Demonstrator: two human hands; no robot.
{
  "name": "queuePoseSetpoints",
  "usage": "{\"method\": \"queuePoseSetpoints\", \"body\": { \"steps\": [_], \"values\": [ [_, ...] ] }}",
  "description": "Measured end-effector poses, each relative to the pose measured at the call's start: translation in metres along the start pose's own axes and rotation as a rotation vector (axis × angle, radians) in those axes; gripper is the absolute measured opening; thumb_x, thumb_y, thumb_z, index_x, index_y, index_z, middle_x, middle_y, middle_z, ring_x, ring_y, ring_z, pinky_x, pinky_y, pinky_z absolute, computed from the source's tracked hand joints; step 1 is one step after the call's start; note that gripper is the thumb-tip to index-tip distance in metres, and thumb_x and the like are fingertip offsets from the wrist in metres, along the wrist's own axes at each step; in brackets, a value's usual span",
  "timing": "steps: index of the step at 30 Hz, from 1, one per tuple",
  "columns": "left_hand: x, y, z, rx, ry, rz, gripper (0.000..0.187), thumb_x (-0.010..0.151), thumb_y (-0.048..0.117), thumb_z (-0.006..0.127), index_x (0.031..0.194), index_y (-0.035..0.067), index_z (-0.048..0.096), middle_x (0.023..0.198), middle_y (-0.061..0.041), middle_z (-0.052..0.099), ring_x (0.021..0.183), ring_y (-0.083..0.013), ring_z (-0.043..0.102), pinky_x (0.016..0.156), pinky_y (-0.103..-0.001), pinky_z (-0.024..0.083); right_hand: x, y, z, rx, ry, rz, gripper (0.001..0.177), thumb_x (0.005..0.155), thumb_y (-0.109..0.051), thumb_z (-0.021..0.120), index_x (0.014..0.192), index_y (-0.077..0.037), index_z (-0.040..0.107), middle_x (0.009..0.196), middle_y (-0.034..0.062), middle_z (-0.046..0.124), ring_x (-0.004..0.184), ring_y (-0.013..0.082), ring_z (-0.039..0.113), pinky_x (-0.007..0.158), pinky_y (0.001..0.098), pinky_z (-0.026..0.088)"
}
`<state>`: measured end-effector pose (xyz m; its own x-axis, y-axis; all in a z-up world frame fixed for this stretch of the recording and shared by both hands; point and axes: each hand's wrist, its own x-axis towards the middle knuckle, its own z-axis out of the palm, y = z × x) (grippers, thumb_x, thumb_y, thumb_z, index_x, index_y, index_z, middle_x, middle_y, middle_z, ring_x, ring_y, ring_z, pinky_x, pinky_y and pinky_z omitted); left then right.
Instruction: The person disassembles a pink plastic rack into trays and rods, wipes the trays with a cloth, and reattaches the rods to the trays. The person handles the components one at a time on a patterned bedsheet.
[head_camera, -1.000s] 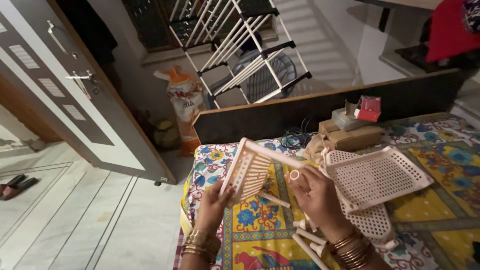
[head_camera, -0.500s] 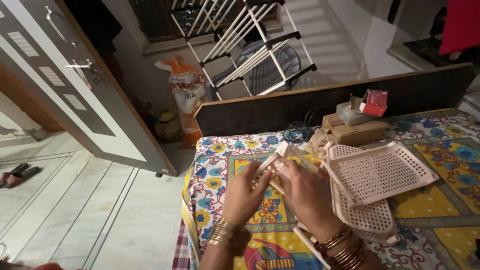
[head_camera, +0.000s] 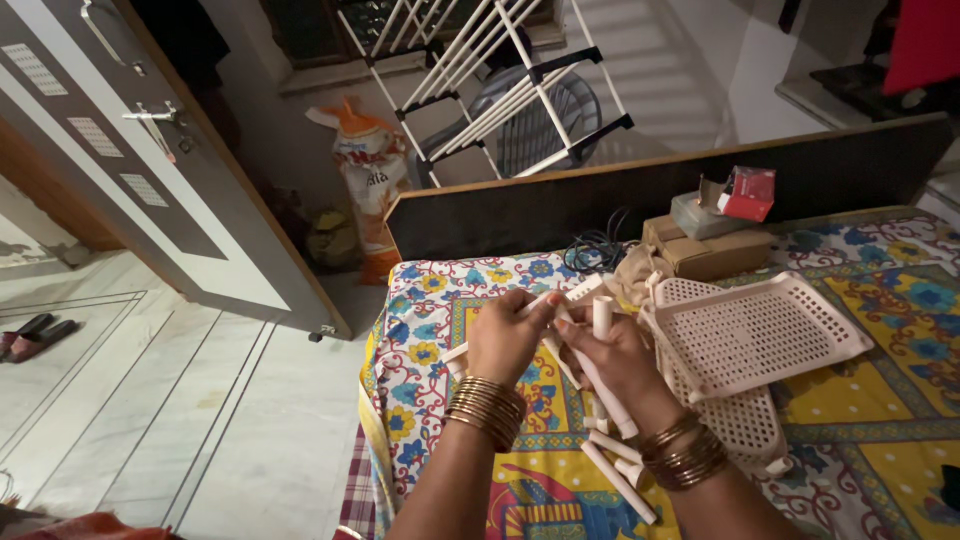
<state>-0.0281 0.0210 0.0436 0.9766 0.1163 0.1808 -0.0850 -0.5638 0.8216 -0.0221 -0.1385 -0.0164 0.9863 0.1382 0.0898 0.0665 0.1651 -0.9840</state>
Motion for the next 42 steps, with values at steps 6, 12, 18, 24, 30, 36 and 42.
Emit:
{"method": "queuePoseSetpoints", "body": {
  "steps": [6, 12, 18, 24, 30, 36, 42],
  "values": [
    [0.014, -0.007, -0.005, -0.033, 0.156, -0.173, 0.043, 0.087, 0.052, 0.072, 0.094, 0.009, 0.077, 0.078, -0.01, 0.075, 0.066, -0.0223, 0.072, 0.063, -0.039, 0.056, -0.016, -0.005, 0.008, -0.866, 0.117, -0.492, 0.027, 0.088, -0.021, 0.069, 0.108, -0.003, 0.07, 0.065, 0.0154, 0.07, 0.056, 0.026, 0.069, 0.055, 0.0407, 0.054],
    [0.056, -0.082, -0.052, -0.003, 0.253, 0.021, 0.05, 0.092, 0.051, 0.066, 0.085, 0.003, 0.078, 0.065, -0.012, 0.07, 0.056, -0.0179, 0.064, 0.057, -0.036, 0.047, -0.012, 0.009, -0.013, -1.17, 0.231, -0.261, 0.036, 0.086, -0.027, 0.068, 0.118, -0.01, 0.065, 0.085, 0.0179, 0.073, 0.083, 0.0396, 0.071, 0.071, 0.049, 0.057],
    [0.038, -0.177, -0.056, -0.589, 0.304, -0.024, 0.055, 0.099, 0.044, 0.077, 0.085, -0.008, 0.072, 0.076, -0.003, 0.061, 0.069, -0.0113, 0.048, 0.058, -0.032, 0.037, 0.026, 0.081, -0.058, -1.103, 0.339, 0.229, 0.048, 0.094, -0.032, 0.063, 0.139, -0.02, 0.052, 0.129, 0.0193, 0.064, 0.11, 0.0422, 0.064, 0.092, 0.055, 0.052],
    [-0.003, -0.229, -0.076, -0.758, 0.426, -0.298, 0.051, 0.099, 0.04, 0.076, 0.107, -0.011, 0.078, 0.088, -0.008, 0.066, 0.074, -0.0163, 0.052, 0.062, -0.029, 0.039, 0.036, 0.141, -0.084, -1.185, 0.393, 0.151, 0.09, 0.084, -0.003, 0.063, 0.158, -0.042, 0.03, 0.138, 0.0202, 0.059, 0.125, 0.0412, 0.058, 0.103, 0.0522, 0.049],
    [-0.03, -0.251, -0.08, -0.886, 0.487, -0.377, 0.047, 0.092, 0.035, 0.066, 0.121, -0.002, 0.071, 0.103, -0.006, 0.076, 0.088, -0.0138, 0.066, 0.075, -0.027, 0.053, 0.05, 0.167, -0.093, -0.99, 0.48, -0.268, 0.063, 0.079, 0.0, 0.065, 0.139, -0.017, 0.056, 0.126, 0.0212, 0.066, 0.122, 0.0434, 0.06, 0.1, 0.0523, 0.05],
    [-0.041, -0.281, -0.081, -0.801, 0.493, -0.459, 0.05, 0.1, 0.036, 0.048, 0.127, -0.002, 0.065, 0.105, -0.01, 0.072, 0.089, -0.0173, 0.067, 0.077, -0.032, 0.054, 0.064, 0.123, -0.092, 0.08, 0.424, 0.101, 0.027, 0.099, -0.008, 0.051, 0.118, 0.001, 0.068, 0.089, 0.015, 0.075, 0.075, 0.0262, 0.075, 0.068, 0.0382, 0.062],
    [-0.05, -0.339, -0.062, -0.719, 0.398, -0.132, 0.048, 0.103, 0.032, 0.053, 0.114, -0.011, 0.07, 0.102, -0.016, 0.07, 0.091, -0.019, 0.062, 0.081, -0.033, 0.051, 0.054, 0.082, -0.077, -0.346, 0.044, 0.171, 0.038, 0.097, -0.037, 0.061, 0.099, -0.004, 0.078, 0.071, 0.0029, 0.071, 0.057, 0.0111, 0.064, 0.051, 0.027, 0.052]
  ]
}}
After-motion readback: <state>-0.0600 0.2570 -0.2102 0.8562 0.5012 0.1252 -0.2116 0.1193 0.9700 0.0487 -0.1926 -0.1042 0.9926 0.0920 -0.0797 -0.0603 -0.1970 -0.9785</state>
